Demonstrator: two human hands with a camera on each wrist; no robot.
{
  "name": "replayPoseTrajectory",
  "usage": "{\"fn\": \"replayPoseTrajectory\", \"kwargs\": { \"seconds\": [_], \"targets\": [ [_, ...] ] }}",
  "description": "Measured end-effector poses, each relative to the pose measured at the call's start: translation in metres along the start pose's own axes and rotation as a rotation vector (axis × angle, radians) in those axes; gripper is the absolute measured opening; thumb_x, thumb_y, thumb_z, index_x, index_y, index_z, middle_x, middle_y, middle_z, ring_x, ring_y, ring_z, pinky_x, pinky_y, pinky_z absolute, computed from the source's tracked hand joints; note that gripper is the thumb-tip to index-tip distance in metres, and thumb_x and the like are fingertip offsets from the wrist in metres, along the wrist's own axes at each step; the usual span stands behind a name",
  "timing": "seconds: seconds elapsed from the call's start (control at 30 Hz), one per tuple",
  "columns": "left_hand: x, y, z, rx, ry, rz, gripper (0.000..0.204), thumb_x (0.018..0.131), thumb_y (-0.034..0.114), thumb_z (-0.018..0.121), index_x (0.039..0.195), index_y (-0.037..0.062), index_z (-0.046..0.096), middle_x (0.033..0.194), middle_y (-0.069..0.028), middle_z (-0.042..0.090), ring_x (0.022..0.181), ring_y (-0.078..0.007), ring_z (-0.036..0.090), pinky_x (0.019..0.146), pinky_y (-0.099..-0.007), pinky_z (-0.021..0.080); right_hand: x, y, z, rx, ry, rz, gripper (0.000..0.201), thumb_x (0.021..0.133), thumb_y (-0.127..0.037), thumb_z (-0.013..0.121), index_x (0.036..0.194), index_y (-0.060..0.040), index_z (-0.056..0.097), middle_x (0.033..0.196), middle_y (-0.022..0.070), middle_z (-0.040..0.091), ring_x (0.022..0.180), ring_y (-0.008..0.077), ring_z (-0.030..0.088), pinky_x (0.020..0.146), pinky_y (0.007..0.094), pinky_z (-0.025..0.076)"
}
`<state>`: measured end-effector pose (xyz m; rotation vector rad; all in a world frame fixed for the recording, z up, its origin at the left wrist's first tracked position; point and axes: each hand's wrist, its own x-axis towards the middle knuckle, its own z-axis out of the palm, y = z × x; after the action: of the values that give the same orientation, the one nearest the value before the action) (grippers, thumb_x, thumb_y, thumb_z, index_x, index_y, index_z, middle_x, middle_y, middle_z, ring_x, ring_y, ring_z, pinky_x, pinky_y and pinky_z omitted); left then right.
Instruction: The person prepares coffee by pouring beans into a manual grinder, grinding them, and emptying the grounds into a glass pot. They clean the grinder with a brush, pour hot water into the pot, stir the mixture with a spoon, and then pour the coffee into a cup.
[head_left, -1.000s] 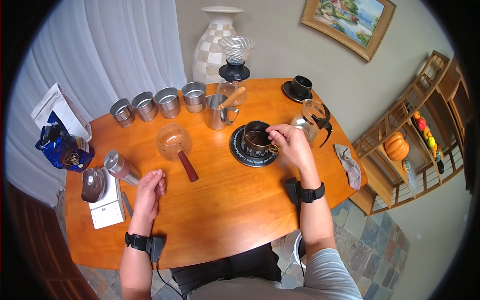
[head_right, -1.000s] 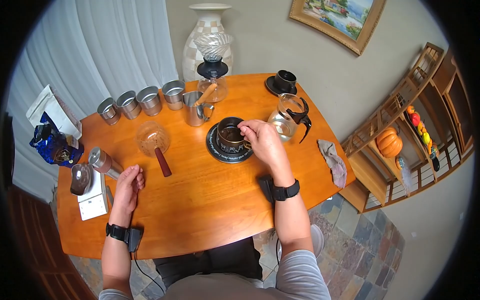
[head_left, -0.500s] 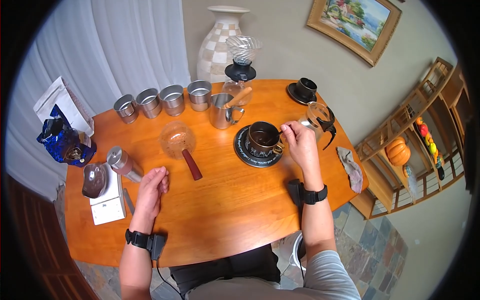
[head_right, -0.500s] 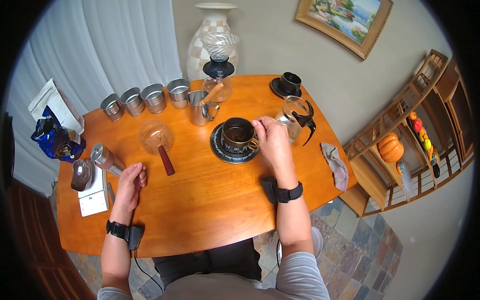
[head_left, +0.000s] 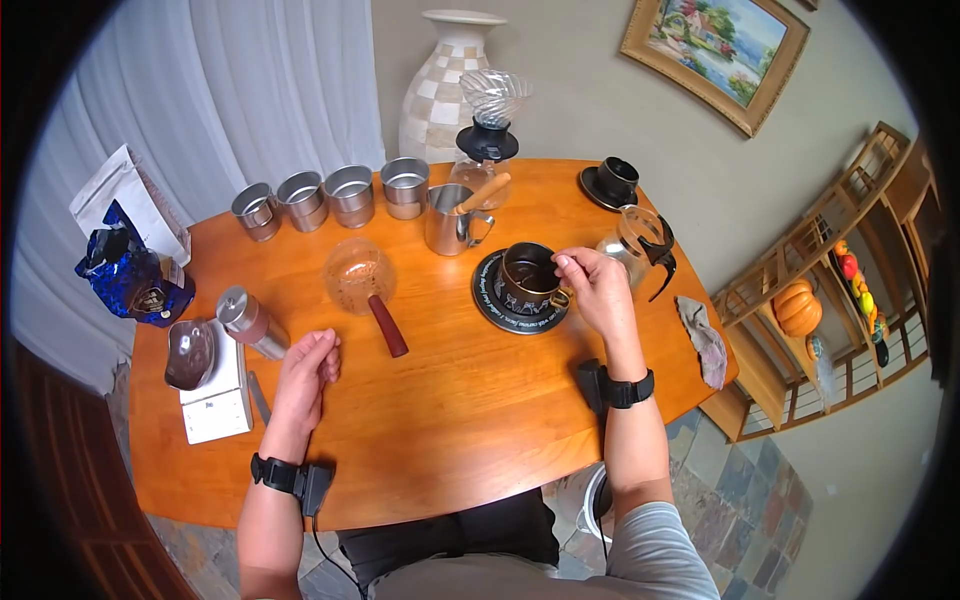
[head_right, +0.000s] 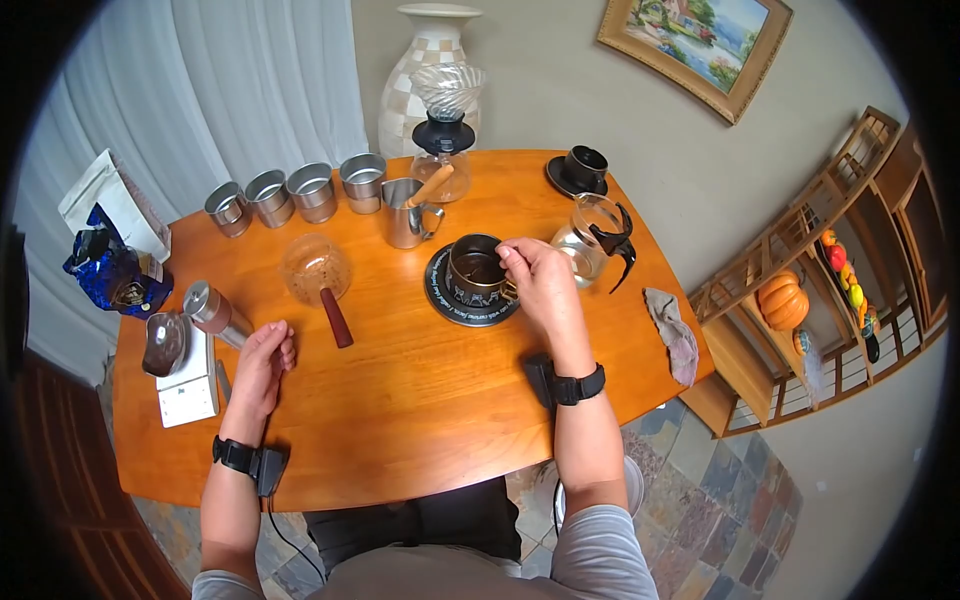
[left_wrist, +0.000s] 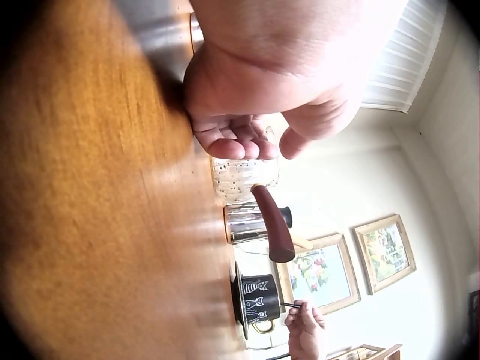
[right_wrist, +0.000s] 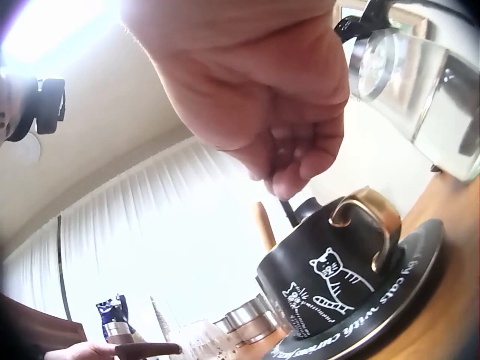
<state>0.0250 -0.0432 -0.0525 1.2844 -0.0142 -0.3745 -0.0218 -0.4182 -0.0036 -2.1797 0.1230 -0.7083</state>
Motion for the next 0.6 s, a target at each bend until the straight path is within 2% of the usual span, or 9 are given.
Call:
{"fn": "replayPoseTrajectory", "kwargs": {
  "seconds": [0.07,0.13,0.27,0.4,0.47,0.6],
  "targets": [
    [0.0001,-0.0002,-0.0003,0.000,-0.007,-0.001,0.020,0.098,0.025,0.057,0.086,0.0092,0.056,0.067,0.0047,0.049,0.061,-0.0059,0.044,0.057,-0.0199,0.035,-0.0004,0.0000,-0.0004,-0.018,0.006,-0.052,0.019,0.093,-0.013,0.061,0.090,0.0043,0.067,0.070,0.0137,0.066,0.063,0.0208,0.065,0.061,0.0321,0.050],
    [-0.0007,0.0008,0.0001,0.006,0.004,0.000,0.020,0.099,0.023,0.054,0.089,0.0061,0.056,0.067,0.0028,0.047,0.062,-0.0080,0.044,0.057,-0.0213,0.036,0.0009,-0.0036,-0.0061,-0.127,0.054,0.026,0.018,0.092,-0.013,0.062,0.091,0.0042,0.067,0.070,0.0127,0.066,0.062,0.0200,0.064,0.060,0.0310,0.050],
    [-0.0002,0.0003,-0.0003,0.006,0.011,-0.005,0.020,0.099,0.023,0.054,0.089,0.0062,0.056,0.067,0.0029,0.048,0.061,-0.0080,0.044,0.057,-0.0211,0.036,0.0015,0.0044,-0.0024,0.010,0.002,0.023,0.019,0.093,-0.014,0.061,0.092,0.0041,0.068,0.068,0.0123,0.066,0.060,0.0178,0.063,0.058,0.0303,0.050],
    [0.0008,-0.0012,-0.0010,0.006,0.003,-0.004,0.020,0.099,0.023,0.054,0.089,0.0064,0.056,0.067,0.0032,0.048,0.061,-0.0078,0.044,0.057,-0.0210,0.036,0.0009,0.0015,-0.0019,-0.018,0.016,0.005,0.020,0.094,-0.014,0.061,0.092,0.0048,0.068,0.068,0.0107,0.066,0.061,0.0152,0.063,0.058,0.0288,0.050],
    [-0.0001,-0.0001,-0.0001,0.010,0.012,-0.001,0.020,0.099,0.023,0.054,0.088,0.0064,0.056,0.067,0.0032,0.048,0.061,-0.0077,0.044,0.057,-0.0210,0.036,0.0023,0.0003,-0.0066,-0.153,0.050,0.023,0.019,0.093,-0.013,0.061,0.093,0.0046,0.068,0.069,0.0100,0.067,0.061,0.0146,0.063,0.057,0.0280,0.050],
    [0.0006,-0.0006,-0.0012,0.004,0.003,-0.002,0.020,0.099,0.023,0.054,0.088,0.0064,0.056,0.067,0.0034,0.048,0.061,-0.0076,0.044,0.057,-0.0210,0.036,0.0024,0.0016,-0.0039,-0.043,0.025,0.055,0.018,0.093,-0.013,0.061,0.092,0.0038,0.068,0.068,0.0117,0.066,0.060,0.0170,0.063,0.058,0.0293,0.050]
  ]
}}
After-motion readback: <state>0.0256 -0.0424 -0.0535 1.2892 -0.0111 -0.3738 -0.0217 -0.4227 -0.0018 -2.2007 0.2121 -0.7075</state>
